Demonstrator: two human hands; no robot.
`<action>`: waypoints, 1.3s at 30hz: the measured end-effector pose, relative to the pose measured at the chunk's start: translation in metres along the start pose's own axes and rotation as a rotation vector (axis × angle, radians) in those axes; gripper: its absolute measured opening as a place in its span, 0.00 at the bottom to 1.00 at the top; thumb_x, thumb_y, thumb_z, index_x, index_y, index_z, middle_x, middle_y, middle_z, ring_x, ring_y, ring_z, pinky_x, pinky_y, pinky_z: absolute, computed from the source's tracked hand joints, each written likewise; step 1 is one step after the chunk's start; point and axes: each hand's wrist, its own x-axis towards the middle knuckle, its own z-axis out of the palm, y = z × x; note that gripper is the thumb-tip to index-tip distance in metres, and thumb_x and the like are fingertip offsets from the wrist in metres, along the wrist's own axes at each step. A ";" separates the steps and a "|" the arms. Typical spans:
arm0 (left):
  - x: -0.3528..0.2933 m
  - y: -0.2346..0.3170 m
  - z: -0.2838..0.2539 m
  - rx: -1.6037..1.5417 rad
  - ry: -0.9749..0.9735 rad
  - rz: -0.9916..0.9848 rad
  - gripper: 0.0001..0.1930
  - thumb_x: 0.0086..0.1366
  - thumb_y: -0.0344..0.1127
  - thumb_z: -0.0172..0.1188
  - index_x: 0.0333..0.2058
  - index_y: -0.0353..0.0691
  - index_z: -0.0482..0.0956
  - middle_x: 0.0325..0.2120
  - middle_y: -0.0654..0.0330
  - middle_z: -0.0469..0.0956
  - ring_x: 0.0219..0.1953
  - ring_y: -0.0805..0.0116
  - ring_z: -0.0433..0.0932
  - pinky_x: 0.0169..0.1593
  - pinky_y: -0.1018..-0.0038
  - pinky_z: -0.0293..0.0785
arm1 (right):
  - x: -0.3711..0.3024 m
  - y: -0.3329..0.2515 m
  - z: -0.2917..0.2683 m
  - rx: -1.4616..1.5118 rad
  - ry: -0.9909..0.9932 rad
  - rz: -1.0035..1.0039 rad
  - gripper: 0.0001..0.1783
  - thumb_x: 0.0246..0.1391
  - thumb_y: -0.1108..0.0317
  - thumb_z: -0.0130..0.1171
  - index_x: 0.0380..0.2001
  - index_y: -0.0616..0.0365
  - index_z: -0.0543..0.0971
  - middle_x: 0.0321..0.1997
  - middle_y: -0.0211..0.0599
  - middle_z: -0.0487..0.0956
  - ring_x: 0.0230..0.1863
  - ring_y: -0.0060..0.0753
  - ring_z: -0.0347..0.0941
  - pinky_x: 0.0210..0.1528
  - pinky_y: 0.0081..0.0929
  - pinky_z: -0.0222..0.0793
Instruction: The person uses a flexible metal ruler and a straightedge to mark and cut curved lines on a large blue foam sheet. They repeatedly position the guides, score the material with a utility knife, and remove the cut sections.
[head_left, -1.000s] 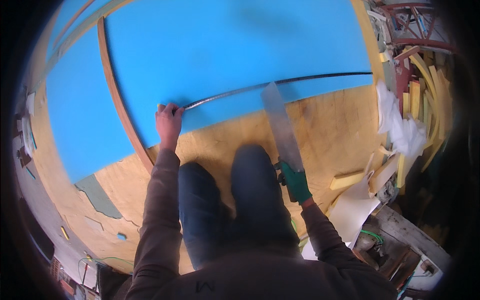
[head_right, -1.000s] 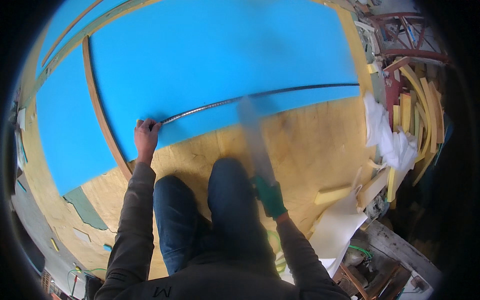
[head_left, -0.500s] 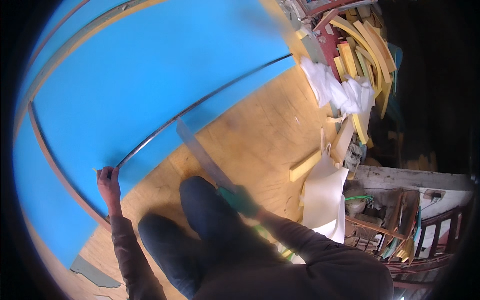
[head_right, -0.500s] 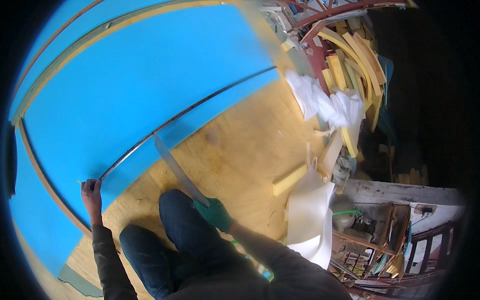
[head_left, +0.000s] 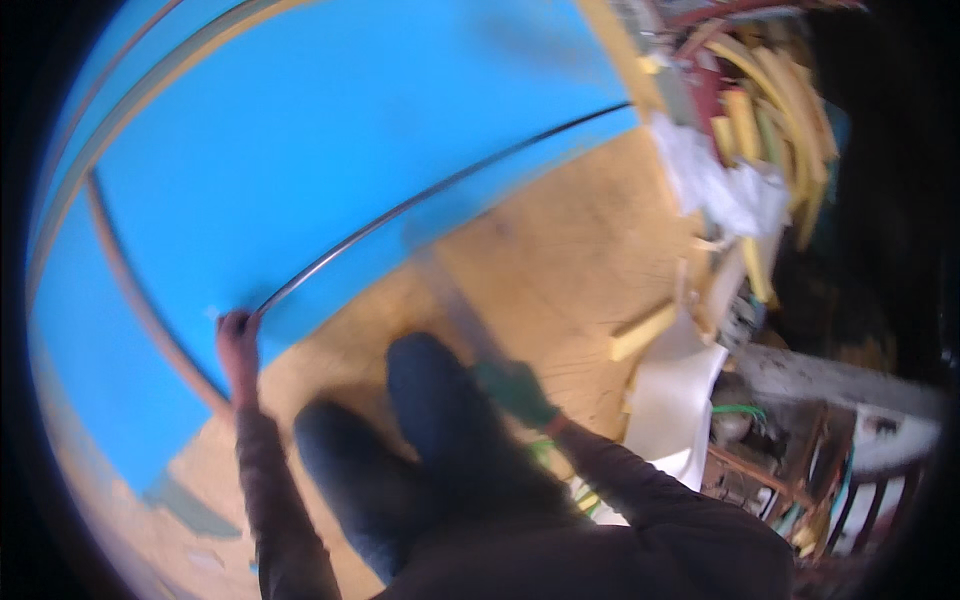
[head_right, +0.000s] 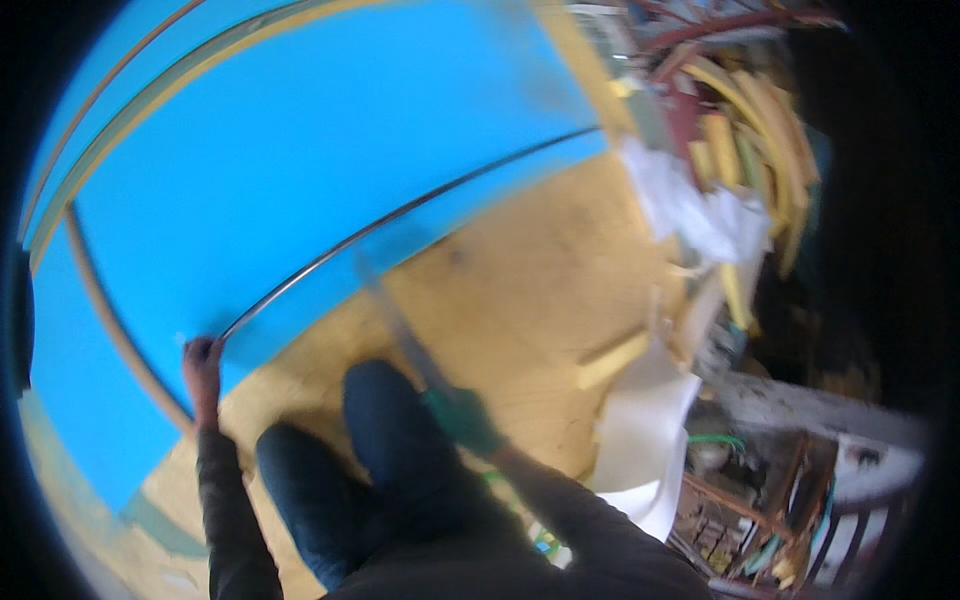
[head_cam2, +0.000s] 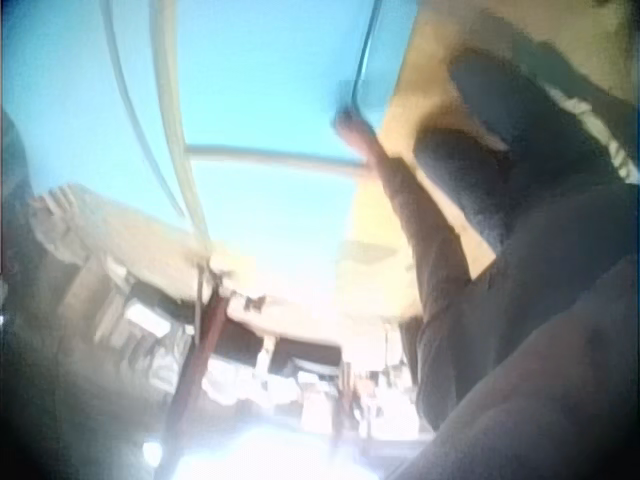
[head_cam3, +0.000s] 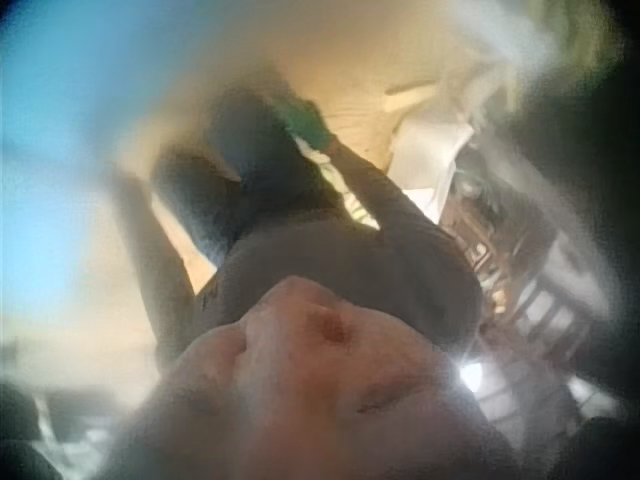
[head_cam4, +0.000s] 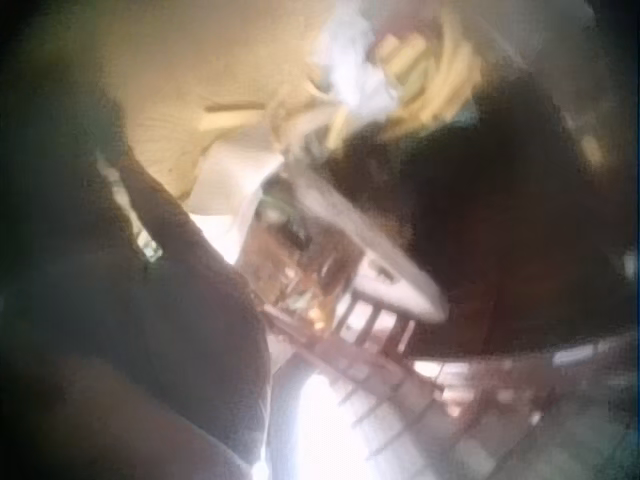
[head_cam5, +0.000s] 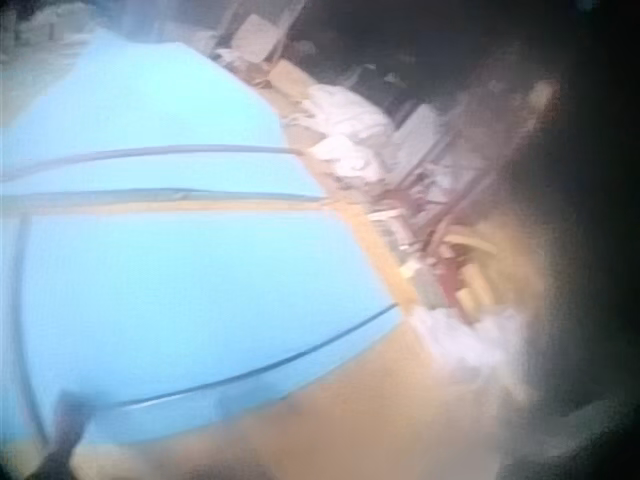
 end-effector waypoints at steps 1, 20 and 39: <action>0.001 -0.002 0.002 0.010 0.016 0.015 0.08 0.65 0.37 0.72 0.36 0.39 0.87 0.34 0.52 0.82 0.40 0.52 0.80 0.46 0.59 0.77 | 0.000 0.000 0.002 0.344 -0.034 0.231 0.13 0.73 0.59 0.57 0.41 0.52 0.88 0.30 0.39 0.87 0.29 0.40 0.85 0.32 0.38 0.77; 0.000 0.006 0.013 0.071 0.116 0.025 0.10 0.64 0.38 0.73 0.34 0.38 0.85 0.32 0.53 0.78 0.36 0.52 0.79 0.40 0.58 0.75 | 0.029 -0.020 0.017 0.136 0.076 -0.034 0.10 0.69 0.64 0.62 0.44 0.54 0.89 0.29 0.28 0.86 0.25 0.23 0.79 0.30 0.27 0.72; 0.002 0.008 0.015 0.039 0.098 -0.038 0.08 0.62 0.38 0.74 0.34 0.42 0.88 0.34 0.54 0.80 0.40 0.50 0.80 0.44 0.56 0.77 | 0.044 -0.027 0.017 0.064 0.089 -0.021 0.14 0.70 0.61 0.60 0.40 0.60 0.89 0.27 0.36 0.86 0.29 0.30 0.84 0.35 0.32 0.76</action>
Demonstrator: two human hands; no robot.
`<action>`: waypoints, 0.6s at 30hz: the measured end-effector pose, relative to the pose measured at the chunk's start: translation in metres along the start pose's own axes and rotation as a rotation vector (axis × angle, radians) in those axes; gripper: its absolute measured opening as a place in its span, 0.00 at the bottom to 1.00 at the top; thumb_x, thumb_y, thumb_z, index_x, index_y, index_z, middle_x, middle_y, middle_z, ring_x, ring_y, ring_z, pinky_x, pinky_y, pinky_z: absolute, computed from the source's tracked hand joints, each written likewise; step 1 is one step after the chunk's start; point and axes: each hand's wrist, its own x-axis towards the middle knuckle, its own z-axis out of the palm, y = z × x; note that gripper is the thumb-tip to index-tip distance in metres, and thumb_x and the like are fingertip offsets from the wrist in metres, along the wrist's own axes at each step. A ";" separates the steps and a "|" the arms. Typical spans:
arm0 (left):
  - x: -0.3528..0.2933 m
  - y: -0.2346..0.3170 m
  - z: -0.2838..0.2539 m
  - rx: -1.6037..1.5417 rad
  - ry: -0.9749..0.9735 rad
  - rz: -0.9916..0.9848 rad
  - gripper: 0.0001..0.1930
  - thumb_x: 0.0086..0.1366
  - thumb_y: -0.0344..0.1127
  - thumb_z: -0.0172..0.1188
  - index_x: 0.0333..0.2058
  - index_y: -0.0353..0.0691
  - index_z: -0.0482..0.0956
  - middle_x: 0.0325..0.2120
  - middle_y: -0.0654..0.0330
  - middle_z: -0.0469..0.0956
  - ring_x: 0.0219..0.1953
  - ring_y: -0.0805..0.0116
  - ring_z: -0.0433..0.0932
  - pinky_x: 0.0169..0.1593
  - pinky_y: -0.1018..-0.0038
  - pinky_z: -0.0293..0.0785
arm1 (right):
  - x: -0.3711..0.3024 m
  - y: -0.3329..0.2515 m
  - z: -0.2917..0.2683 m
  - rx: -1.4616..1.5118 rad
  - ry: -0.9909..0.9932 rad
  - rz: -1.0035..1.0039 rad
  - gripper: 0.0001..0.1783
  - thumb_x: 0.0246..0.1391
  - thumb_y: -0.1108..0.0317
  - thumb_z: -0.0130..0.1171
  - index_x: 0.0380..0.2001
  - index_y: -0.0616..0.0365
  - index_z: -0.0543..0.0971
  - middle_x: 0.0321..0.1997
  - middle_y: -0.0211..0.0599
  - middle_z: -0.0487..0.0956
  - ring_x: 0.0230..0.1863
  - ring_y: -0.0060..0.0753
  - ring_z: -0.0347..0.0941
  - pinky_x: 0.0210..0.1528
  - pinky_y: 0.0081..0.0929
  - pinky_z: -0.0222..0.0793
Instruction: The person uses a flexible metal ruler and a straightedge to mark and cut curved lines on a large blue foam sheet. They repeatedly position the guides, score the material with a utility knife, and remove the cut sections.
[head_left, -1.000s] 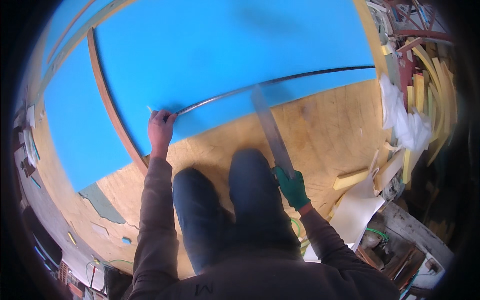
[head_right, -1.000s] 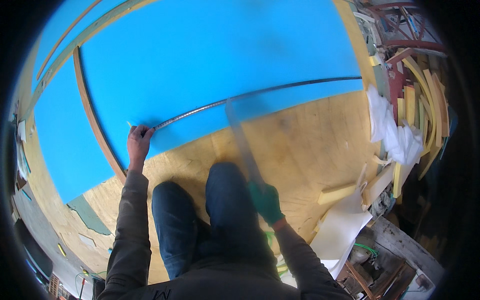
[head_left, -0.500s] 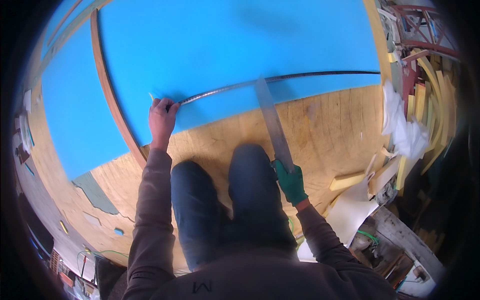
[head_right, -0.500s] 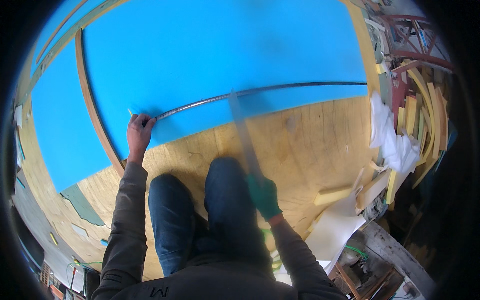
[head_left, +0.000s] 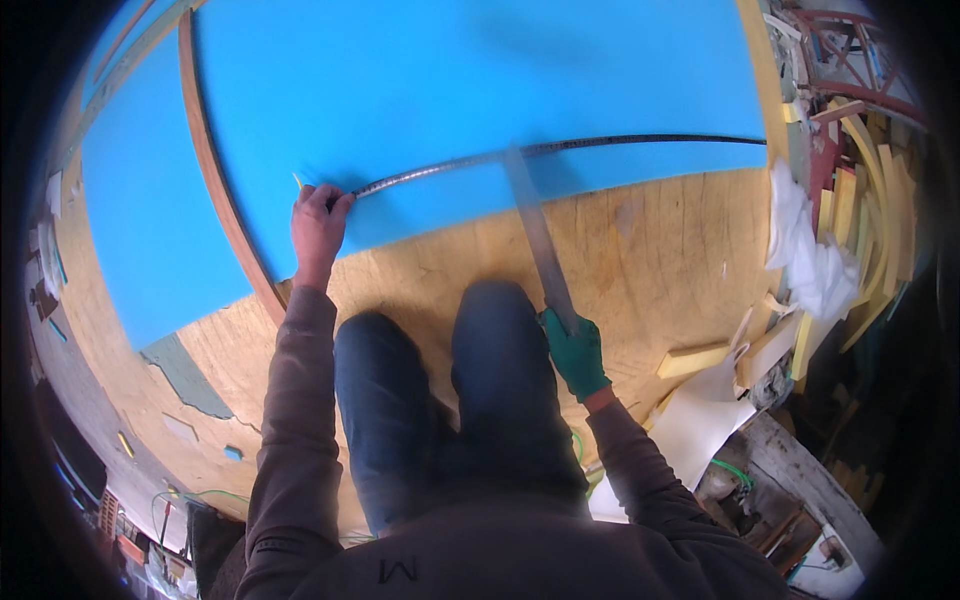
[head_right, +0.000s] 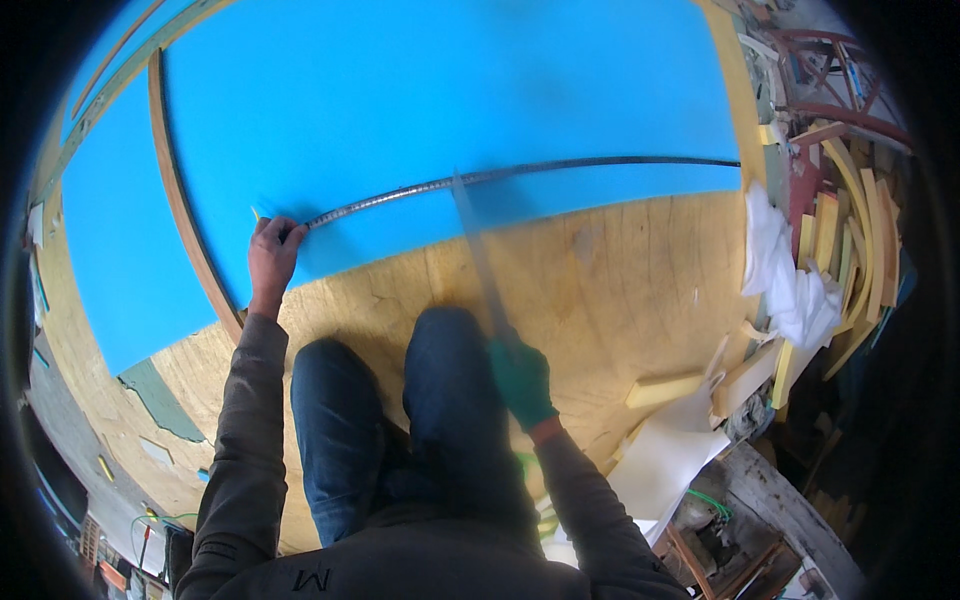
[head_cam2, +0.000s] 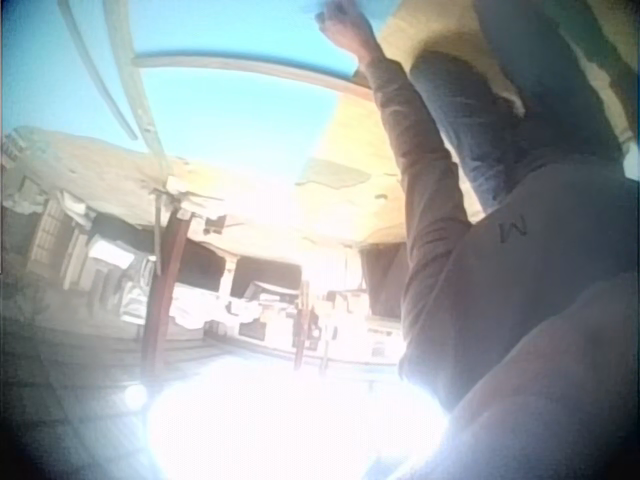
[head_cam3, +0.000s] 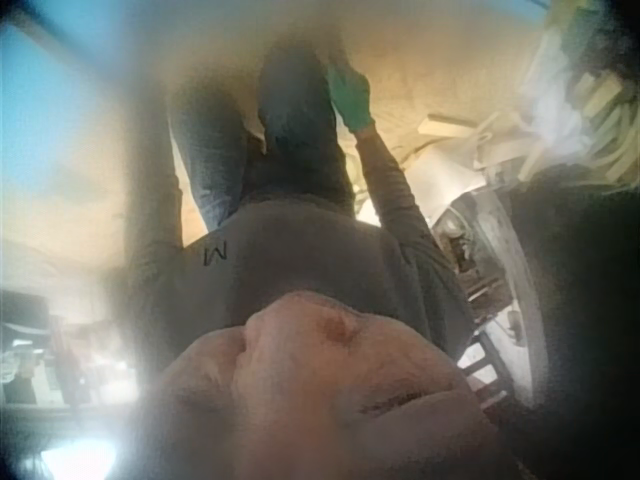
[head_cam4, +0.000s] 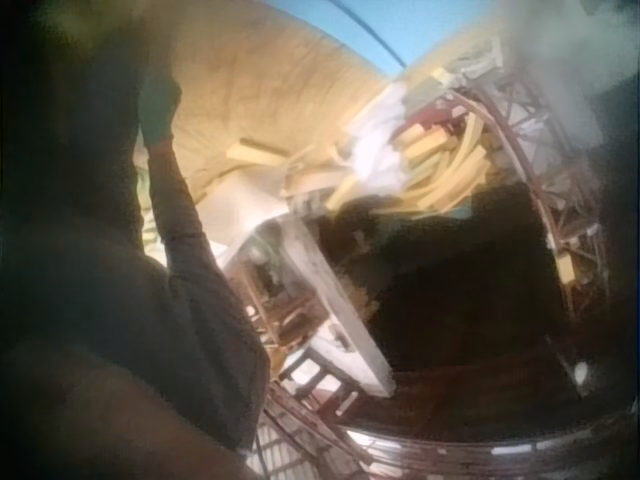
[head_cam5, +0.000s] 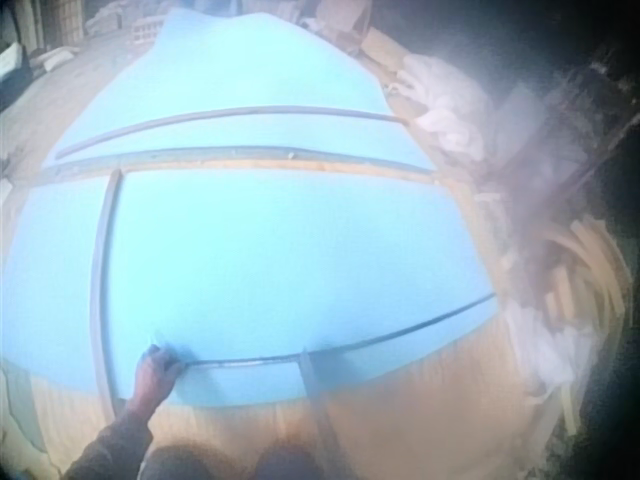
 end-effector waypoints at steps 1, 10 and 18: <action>0.000 0.000 0.000 -0.003 0.000 -0.002 0.08 0.62 0.38 0.74 0.33 0.42 0.87 0.34 0.54 0.80 0.40 0.50 0.80 0.44 0.56 0.77 | 0.001 0.000 -0.001 -0.031 -0.021 -0.022 0.12 0.70 0.62 0.59 0.40 0.58 0.86 0.27 0.39 0.85 0.29 0.38 0.83 0.33 0.36 0.75; 0.003 0.002 0.000 0.041 -0.001 0.039 0.08 0.63 0.37 0.74 0.33 0.40 0.86 0.33 0.53 0.79 0.37 0.50 0.80 0.42 0.56 0.76 | -0.039 -0.005 -0.064 -0.047 -0.207 -0.010 0.15 0.70 0.62 0.59 0.43 0.62 0.88 0.29 0.31 0.86 0.22 0.20 0.77 0.29 0.24 0.72; 0.043 0.002 -0.017 -0.126 -0.209 0.041 0.09 0.67 0.37 0.72 0.36 0.36 0.87 0.31 0.56 0.78 0.34 0.63 0.78 0.40 0.64 0.74 | -0.028 -0.018 -0.090 0.738 -0.102 0.539 0.17 0.72 0.66 0.58 0.57 0.61 0.83 0.39 0.29 0.85 0.25 0.15 0.71 0.29 0.19 0.67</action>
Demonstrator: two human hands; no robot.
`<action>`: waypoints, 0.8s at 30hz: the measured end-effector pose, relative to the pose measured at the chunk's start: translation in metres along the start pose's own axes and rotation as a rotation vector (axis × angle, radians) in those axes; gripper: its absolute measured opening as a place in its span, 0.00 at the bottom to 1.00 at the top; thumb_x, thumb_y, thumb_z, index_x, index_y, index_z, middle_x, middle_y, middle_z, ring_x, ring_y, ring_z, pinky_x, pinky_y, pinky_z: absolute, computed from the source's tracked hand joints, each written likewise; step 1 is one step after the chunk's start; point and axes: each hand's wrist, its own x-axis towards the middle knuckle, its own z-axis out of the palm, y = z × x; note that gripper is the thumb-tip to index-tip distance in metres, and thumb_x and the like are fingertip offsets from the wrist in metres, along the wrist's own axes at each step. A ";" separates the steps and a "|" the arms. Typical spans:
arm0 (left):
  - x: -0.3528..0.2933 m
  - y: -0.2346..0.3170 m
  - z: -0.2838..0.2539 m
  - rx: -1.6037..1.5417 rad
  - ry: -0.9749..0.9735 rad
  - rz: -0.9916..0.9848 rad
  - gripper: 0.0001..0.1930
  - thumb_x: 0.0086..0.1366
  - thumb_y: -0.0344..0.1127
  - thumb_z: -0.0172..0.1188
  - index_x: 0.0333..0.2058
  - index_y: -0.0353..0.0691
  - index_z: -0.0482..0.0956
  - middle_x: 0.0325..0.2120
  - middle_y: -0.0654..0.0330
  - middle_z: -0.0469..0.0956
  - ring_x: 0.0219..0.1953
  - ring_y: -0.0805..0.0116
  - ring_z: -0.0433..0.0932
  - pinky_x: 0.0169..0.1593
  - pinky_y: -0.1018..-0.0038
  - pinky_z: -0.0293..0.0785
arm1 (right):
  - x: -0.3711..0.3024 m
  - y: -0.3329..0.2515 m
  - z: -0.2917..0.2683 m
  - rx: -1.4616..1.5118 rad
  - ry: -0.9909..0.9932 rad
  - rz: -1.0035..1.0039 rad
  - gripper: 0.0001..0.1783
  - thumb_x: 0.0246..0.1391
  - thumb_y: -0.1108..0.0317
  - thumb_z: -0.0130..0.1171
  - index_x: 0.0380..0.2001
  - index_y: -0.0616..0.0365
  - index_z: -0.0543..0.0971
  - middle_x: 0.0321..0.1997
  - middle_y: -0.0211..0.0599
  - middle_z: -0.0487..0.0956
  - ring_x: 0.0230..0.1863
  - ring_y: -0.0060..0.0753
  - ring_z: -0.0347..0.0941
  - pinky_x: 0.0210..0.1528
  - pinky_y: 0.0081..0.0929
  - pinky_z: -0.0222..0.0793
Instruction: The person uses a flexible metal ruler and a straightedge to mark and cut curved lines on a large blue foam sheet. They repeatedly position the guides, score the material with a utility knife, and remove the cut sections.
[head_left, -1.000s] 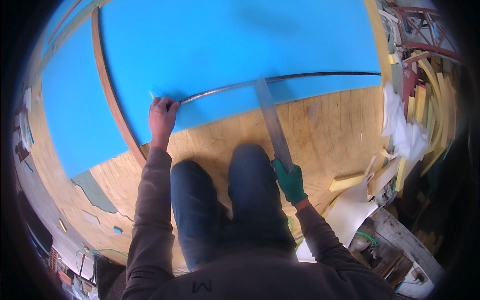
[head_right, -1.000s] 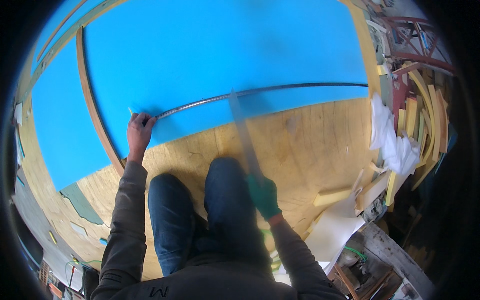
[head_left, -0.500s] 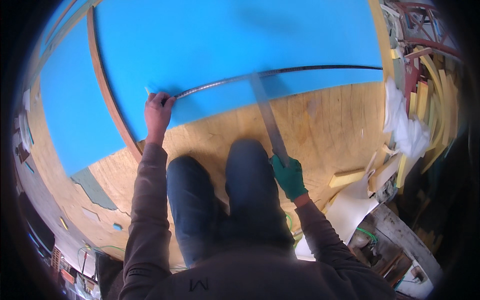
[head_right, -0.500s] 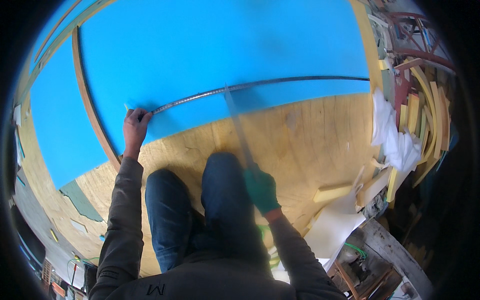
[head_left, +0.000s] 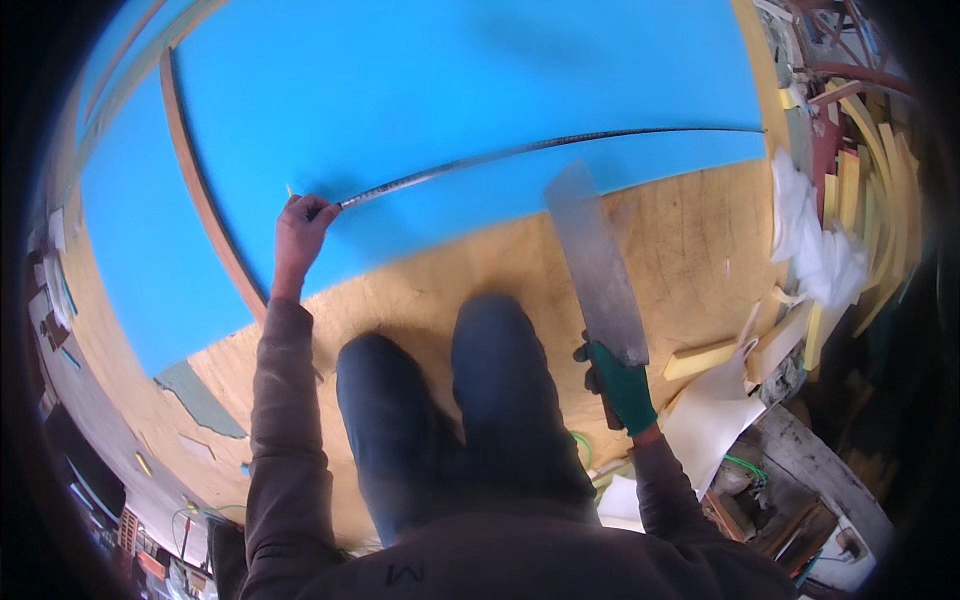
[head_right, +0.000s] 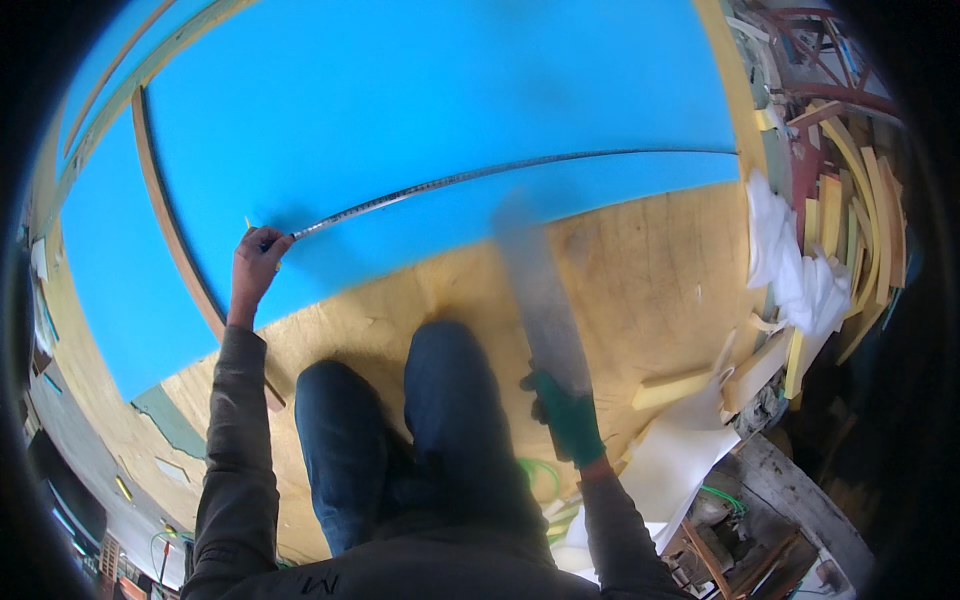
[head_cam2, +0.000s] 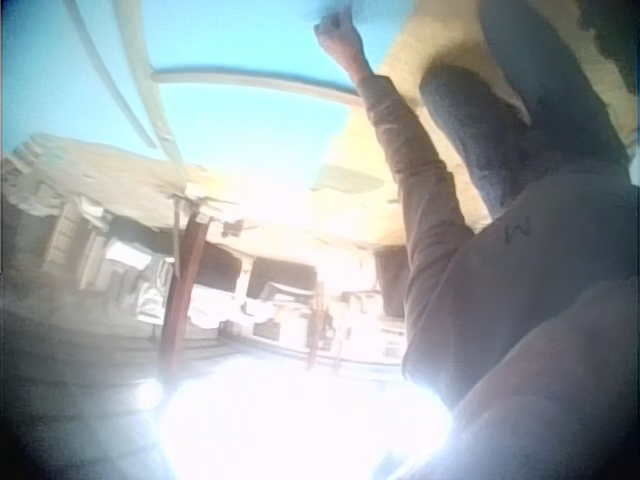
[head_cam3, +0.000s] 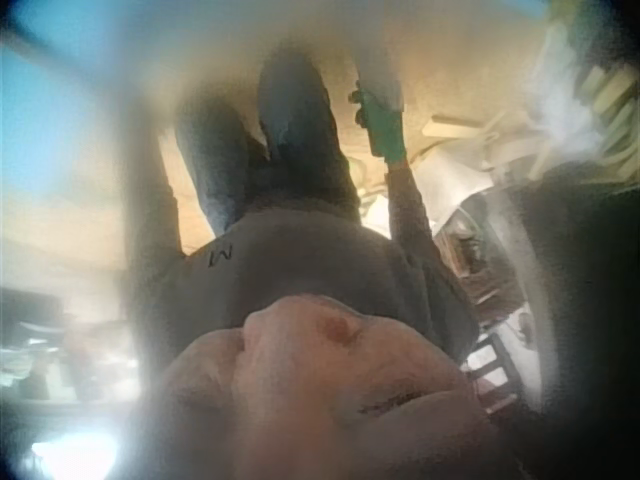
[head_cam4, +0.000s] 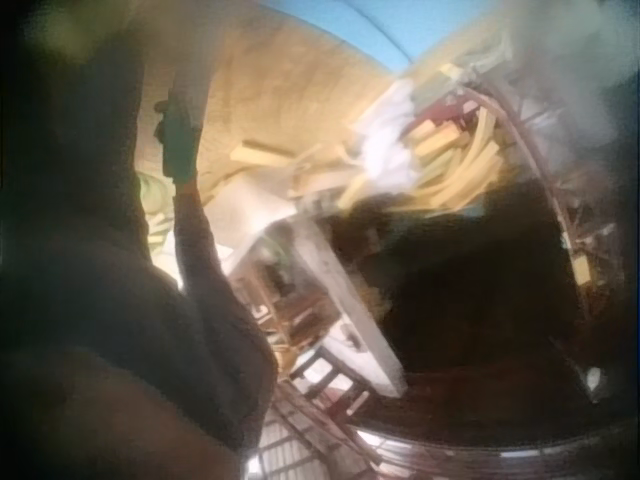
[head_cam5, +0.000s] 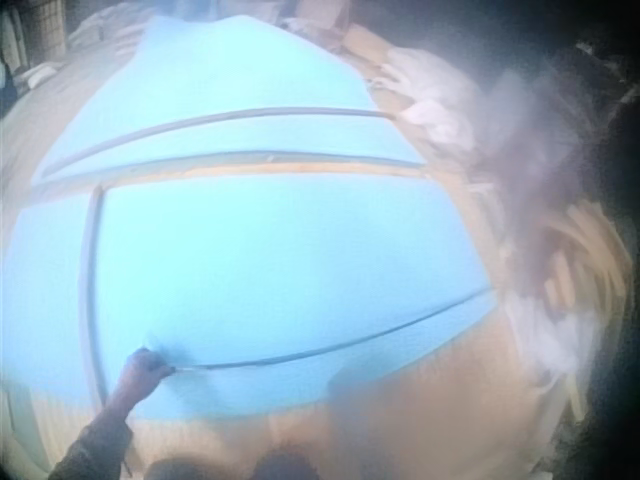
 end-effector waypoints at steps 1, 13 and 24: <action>0.012 -0.002 -0.005 0.025 -0.015 0.002 0.09 0.66 0.36 0.72 0.36 0.36 0.87 0.30 0.55 0.79 0.34 0.63 0.78 0.40 0.64 0.75 | 0.010 0.000 -0.001 0.103 -0.040 -0.044 0.17 0.72 0.67 0.58 0.58 0.60 0.83 0.40 0.28 0.85 0.27 0.14 0.70 0.30 0.18 0.66; 0.221 -0.008 -0.061 0.046 0.006 0.011 0.14 0.71 0.41 0.68 0.40 0.34 0.86 0.33 0.58 0.84 0.37 0.70 0.79 0.43 0.68 0.75 | 0.198 -0.008 0.044 0.567 -0.277 -0.238 0.24 0.71 0.57 0.63 0.61 0.61 0.78 0.51 0.35 0.84 0.47 0.29 0.79 0.53 0.29 0.73; 0.303 -0.062 -0.092 0.224 0.203 0.059 0.14 0.74 0.44 0.65 0.42 0.37 0.86 0.35 0.55 0.84 0.37 0.65 0.80 0.43 0.65 0.75 | 0.242 0.025 0.054 0.456 -0.235 -0.254 0.16 0.71 0.55 0.63 0.52 0.55 0.82 0.49 0.25 0.80 0.51 0.21 0.72 0.55 0.26 0.66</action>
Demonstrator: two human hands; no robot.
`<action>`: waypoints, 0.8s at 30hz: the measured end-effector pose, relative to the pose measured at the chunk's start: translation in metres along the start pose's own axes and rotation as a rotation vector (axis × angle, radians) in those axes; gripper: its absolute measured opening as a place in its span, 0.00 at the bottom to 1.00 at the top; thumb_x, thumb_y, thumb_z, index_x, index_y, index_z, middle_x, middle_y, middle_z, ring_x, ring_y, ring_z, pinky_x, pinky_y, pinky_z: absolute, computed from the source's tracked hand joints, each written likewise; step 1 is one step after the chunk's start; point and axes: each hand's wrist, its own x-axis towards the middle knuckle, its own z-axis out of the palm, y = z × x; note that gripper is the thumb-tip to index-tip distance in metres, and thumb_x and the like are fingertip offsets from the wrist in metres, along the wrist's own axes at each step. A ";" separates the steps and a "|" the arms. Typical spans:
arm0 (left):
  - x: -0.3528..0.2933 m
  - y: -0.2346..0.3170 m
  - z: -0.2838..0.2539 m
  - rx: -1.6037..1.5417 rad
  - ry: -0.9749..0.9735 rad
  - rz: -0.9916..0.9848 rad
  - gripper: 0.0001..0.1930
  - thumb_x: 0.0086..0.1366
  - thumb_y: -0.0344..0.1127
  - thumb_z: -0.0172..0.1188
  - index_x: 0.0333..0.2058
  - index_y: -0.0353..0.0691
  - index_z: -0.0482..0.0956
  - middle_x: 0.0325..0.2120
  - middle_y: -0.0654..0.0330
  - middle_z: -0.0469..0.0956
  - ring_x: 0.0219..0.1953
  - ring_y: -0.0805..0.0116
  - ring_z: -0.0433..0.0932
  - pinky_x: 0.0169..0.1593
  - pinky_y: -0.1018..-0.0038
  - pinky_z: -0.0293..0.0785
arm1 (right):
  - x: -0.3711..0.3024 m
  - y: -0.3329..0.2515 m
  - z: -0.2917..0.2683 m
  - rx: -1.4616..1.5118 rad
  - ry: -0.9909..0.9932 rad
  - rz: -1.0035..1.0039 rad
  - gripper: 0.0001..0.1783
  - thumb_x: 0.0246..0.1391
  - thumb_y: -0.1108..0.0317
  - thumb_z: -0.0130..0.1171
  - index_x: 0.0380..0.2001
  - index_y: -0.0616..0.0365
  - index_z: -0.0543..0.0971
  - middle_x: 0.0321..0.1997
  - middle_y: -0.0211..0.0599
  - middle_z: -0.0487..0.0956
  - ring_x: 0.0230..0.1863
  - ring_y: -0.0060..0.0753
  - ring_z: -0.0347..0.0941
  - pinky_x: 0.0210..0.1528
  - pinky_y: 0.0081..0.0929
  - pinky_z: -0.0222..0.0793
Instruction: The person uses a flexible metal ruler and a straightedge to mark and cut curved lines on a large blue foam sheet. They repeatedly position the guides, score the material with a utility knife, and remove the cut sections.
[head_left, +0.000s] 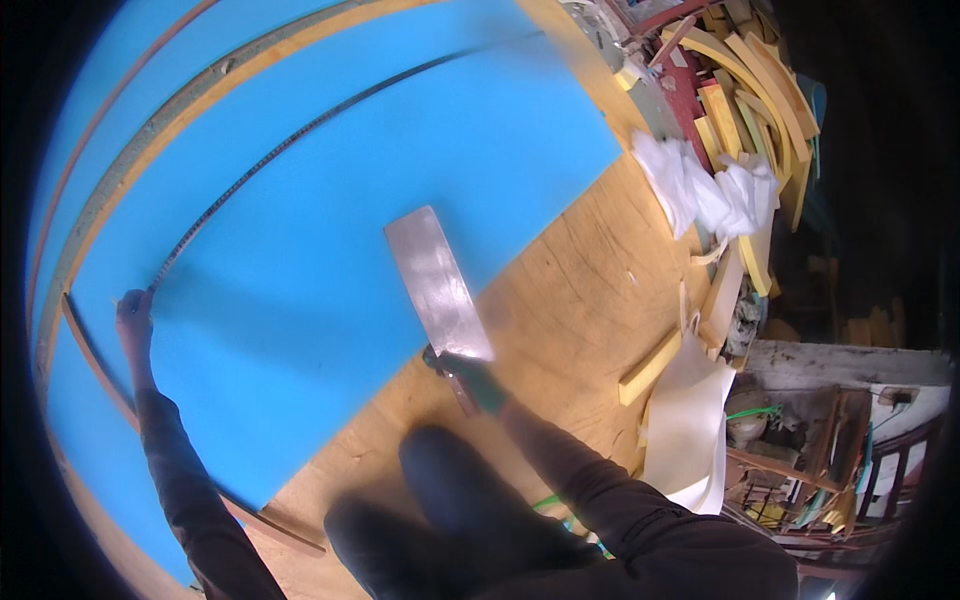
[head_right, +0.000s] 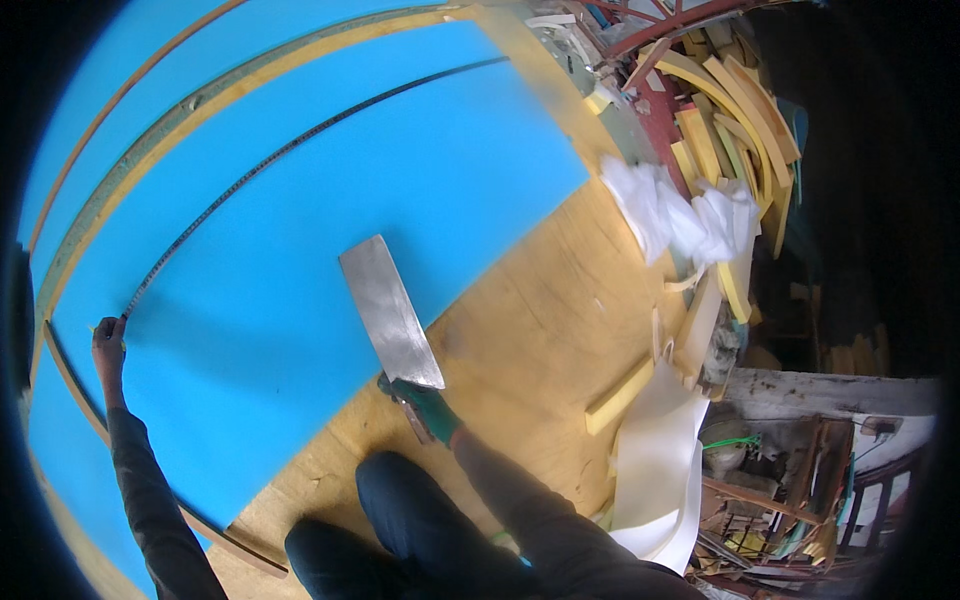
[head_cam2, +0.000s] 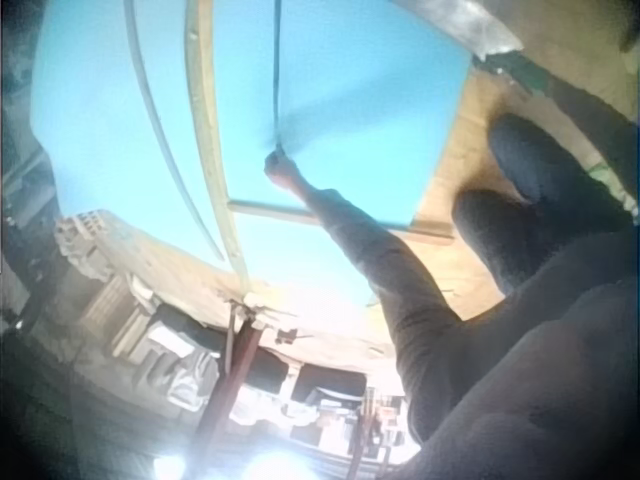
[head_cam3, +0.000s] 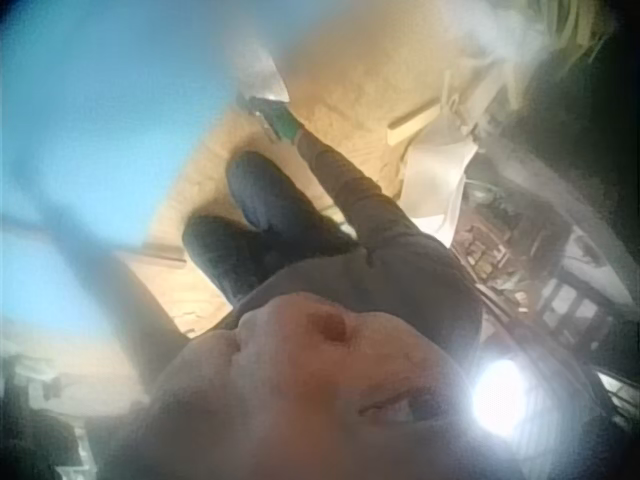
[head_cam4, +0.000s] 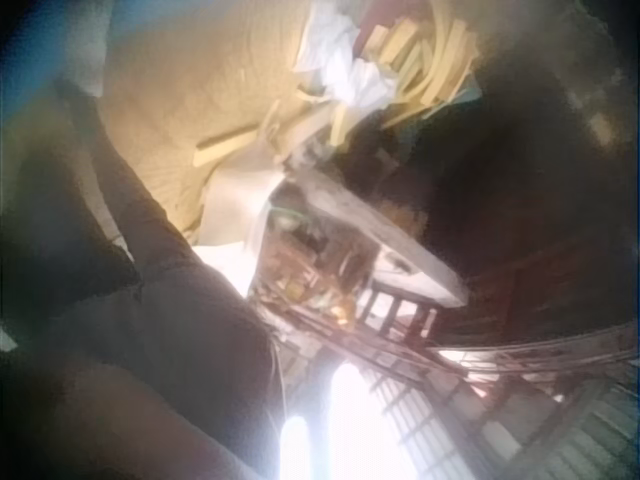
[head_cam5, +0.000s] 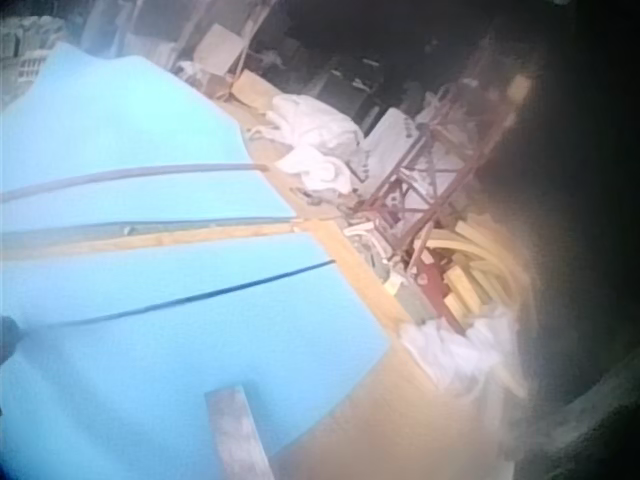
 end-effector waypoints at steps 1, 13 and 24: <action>0.008 0.001 -0.002 0.037 0.040 0.056 0.14 0.74 0.44 0.64 0.42 0.37 0.86 0.35 0.54 0.84 0.37 0.63 0.80 0.44 0.63 0.75 | -0.001 -0.007 0.004 0.009 -0.008 -0.009 0.16 0.71 0.55 0.63 0.51 0.54 0.82 0.49 0.25 0.80 0.51 0.21 0.72 0.54 0.26 0.66; 0.024 0.003 0.028 0.285 0.279 0.100 0.17 0.70 0.52 0.67 0.42 0.44 0.89 0.40 0.50 0.85 0.44 0.45 0.84 0.48 0.54 0.79 | -0.027 -0.007 0.019 -0.379 0.063 -0.157 0.22 0.74 0.57 0.59 0.64 0.56 0.81 0.58 0.31 0.83 0.51 0.21 0.76 0.55 0.26 0.72; -0.001 0.059 0.021 0.108 0.296 -0.049 0.12 0.68 0.49 0.68 0.41 0.49 0.88 0.42 0.58 0.84 0.45 0.50 0.81 0.52 0.56 0.76 | 0.014 -0.108 0.156 -0.361 0.137 -0.057 0.17 0.75 0.60 0.58 0.58 0.59 0.83 0.49 0.33 0.86 0.32 0.20 0.77 0.32 0.21 0.72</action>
